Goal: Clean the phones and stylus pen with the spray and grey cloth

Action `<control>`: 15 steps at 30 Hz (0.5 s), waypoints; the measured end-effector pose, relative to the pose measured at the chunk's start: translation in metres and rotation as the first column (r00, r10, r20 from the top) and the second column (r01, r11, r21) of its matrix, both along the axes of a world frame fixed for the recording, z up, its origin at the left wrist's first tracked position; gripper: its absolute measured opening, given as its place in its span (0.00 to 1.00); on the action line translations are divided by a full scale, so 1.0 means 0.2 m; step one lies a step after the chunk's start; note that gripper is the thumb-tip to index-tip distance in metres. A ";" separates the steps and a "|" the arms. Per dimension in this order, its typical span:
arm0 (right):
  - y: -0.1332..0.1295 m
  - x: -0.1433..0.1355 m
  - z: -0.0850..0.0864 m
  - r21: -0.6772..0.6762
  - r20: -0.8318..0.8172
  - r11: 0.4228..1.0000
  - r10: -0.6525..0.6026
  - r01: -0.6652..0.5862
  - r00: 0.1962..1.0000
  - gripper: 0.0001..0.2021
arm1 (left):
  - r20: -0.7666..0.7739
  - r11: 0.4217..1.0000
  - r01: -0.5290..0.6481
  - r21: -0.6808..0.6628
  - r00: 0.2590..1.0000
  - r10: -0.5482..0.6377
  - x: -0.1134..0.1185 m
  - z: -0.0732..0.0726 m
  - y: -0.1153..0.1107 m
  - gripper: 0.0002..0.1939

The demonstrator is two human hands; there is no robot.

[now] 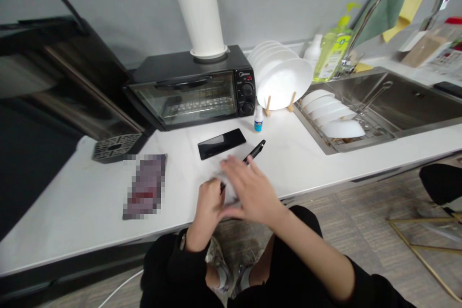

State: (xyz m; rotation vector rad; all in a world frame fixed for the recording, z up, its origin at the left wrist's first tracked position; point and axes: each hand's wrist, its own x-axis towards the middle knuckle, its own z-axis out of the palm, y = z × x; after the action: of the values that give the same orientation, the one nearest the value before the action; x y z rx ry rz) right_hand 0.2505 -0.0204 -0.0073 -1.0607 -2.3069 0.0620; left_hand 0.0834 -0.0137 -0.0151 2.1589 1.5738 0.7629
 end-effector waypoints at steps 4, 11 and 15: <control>0.01 -0.02 -0.01 0.024 -0.052 0.994 -0.108 0.109 0.993 0.49 | 0.071 0.999 0.045 -0.003 0.997 -0.044 -0.01 0.00 0.00 0.14; 0.06 0.00 -0.02 0.059 -0.019 0.951 -0.302 0.303 0.953 0.48 | 0.090 0.999 0.038 0.029 0.995 -0.041 -0.01 0.00 0.00 0.17; 0.06 0.00 -0.01 0.029 0.137 1.000 -0.001 -0.003 0.991 0.51 | 0.063 0.999 0.033 0.007 0.997 -0.034 -0.01 -0.02 0.00 0.13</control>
State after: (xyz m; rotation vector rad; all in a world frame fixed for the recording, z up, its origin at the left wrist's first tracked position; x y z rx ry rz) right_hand 0.2507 -0.0092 -0.0092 -1.0795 -2.4227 -0.0451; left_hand 0.0812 -0.0134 -0.0199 2.1387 1.5021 0.8177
